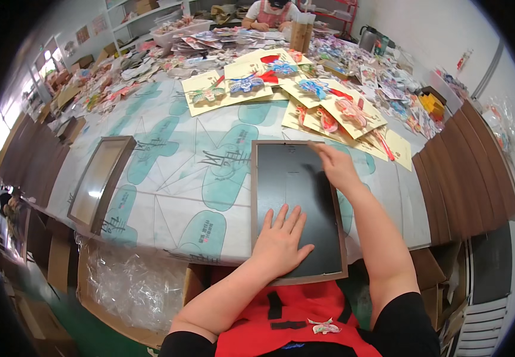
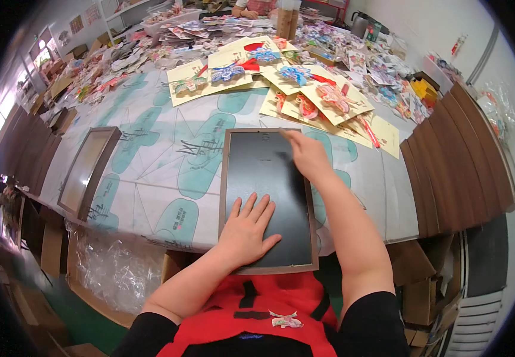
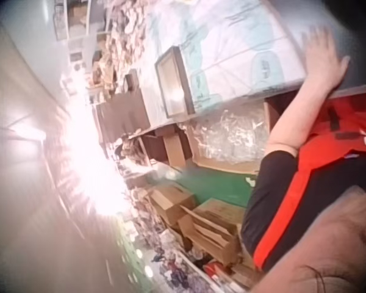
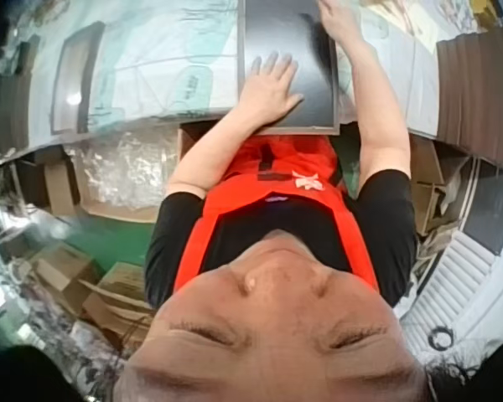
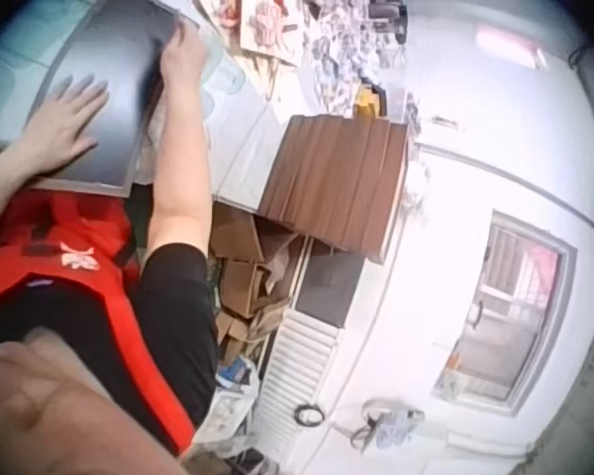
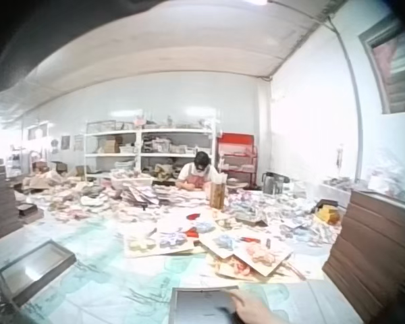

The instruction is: The person assembles decorative frames by placing a backing board and a paper insert into a wooden frame, then closing the frame. The person repeats this process for multiple frames, handling the components one at a time and stacking the finished frames on the table.

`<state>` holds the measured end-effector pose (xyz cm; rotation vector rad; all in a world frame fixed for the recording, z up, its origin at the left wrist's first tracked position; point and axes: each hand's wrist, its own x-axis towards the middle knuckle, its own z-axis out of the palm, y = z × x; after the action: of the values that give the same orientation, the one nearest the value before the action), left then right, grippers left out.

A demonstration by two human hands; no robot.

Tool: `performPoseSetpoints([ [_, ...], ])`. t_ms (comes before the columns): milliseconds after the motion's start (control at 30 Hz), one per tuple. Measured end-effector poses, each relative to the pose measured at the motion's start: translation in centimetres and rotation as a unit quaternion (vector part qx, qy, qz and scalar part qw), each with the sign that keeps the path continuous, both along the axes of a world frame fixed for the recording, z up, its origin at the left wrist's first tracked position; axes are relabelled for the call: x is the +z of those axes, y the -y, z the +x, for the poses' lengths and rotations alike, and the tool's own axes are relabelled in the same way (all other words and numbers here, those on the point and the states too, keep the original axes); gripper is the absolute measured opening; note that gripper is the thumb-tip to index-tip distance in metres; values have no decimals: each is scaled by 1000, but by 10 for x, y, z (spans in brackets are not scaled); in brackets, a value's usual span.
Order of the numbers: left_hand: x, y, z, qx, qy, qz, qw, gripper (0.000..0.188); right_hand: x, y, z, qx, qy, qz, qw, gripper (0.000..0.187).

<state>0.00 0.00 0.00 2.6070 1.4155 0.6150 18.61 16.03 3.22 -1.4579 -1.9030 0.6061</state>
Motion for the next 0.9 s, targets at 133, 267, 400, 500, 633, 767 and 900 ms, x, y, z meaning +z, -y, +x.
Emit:
performPoseSetpoints([
  [133, 0, -2, 0, -1, 13, -6, 1000, 68, -17, -38, -27, 21, 69, 3, 997, 31],
  [267, 1, -2, -3, -1, 18, -13, 1000, 67, -24, -52, -38, 21, 88, -7, 996, 30],
  [400, 1, -2, -4, -2, 24, -20, 1000, 68, -18, -45, -45, 16, 98, -30, 995, 30],
  [500, 2, -1, -5, -4, 25, -23, 999, 68, -18, -38, -46, 1, 143, -22, 990, 30],
  [633, 2, -1, -5, -3, 23, -23, 999, 68, -11, -11, -60, -31, 268, 26, 963, 33],
  [767, 2, -1, -5, -8, 17, -26, 999, 67, -27, -9, -61, -49, 332, 103, 936, 33],
  [900, 0, -1, -5, -3, 24, -13, 1000, 68, -24, -6, -61, -18, 288, 106, 951, 36],
])
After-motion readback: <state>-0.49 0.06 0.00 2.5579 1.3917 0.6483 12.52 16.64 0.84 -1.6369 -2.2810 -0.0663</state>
